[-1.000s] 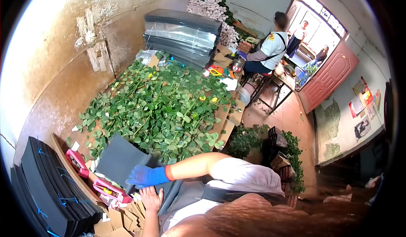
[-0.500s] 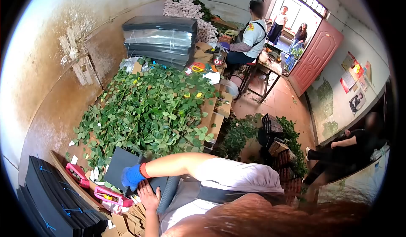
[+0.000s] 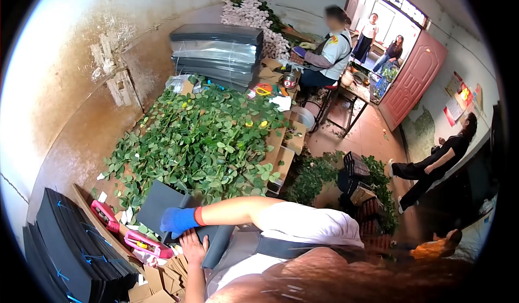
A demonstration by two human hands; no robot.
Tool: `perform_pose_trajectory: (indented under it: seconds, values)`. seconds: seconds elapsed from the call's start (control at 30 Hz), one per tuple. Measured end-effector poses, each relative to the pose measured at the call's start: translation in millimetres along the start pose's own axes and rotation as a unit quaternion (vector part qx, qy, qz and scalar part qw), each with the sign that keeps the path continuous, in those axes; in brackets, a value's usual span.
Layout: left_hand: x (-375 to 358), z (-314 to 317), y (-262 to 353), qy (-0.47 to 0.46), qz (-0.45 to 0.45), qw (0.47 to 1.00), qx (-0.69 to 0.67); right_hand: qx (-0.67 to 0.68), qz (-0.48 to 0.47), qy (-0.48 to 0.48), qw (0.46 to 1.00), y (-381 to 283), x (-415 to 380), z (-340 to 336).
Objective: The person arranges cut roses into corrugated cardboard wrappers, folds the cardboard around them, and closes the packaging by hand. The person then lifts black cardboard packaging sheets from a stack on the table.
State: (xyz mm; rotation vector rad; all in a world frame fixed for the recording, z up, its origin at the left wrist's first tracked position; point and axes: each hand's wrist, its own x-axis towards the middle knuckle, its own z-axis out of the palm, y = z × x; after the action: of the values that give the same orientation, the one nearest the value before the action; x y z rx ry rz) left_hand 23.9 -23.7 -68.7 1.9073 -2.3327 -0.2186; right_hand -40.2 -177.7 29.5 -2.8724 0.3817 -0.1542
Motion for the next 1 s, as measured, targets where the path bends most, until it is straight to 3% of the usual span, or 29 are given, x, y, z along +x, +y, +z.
perform_pose_trajectory:
  seconds: [0.13, 0.23, 0.37, 0.47, 0.63, 0.73, 0.83, 0.93, 1.0]
  values:
    - [-1.8, 6.5, 1.1, 0.071, 0.011, 0.997, 0.006, 0.081, -0.098, 0.086, 0.988, 11.0, -1.7, 4.4]
    - [-1.9, -9.1, 6.8, 0.09, 0.024, 0.996, -0.003, 0.14, -0.052, 0.119, 0.982, 10.1, -1.9, -6.1]
    - [-4.2, -16.4, 12.2, -0.016, -0.032, 0.999, -0.034, 0.041, -0.094, 0.068, 0.992, -11.4, -5.4, -23.2]
    - [-3.1, -15.1, 8.4, -0.03, -0.023, 0.999, 0.001, 0.032, 0.019, -0.032, 0.999, -25.8, 9.8, -6.0]
    - [-1.1, -29.3, 13.8, -0.059, -0.037, 0.997, -0.037, 0.011, -0.022, 0.0, 1.0, -13.9, 18.9, 12.1]
    - [-3.9, -12.0, 8.3, 0.047, 0.007, 0.999, 0.018, 0.012, -0.011, -0.078, 0.997, -13.9, 27.8, 0.8]
    - [-4.5, -6.7, 6.8, 0.049, 0.007, 0.999, 0.021, 0.01, 0.017, -0.095, 0.995, -17.5, 24.1, -6.6]
    - [-3.1, -12.4, 9.0, -0.001, -0.019, 1.0, -0.009, 0.007, -0.021, -0.046, 0.999, -18.7, 13.9, -9.1]
    - [0.0, -16.1, 12.2, -0.005, -0.023, 1.0, -0.002, 0.077, -0.074, 0.026, 0.994, -16.4, 6.4, -12.2]
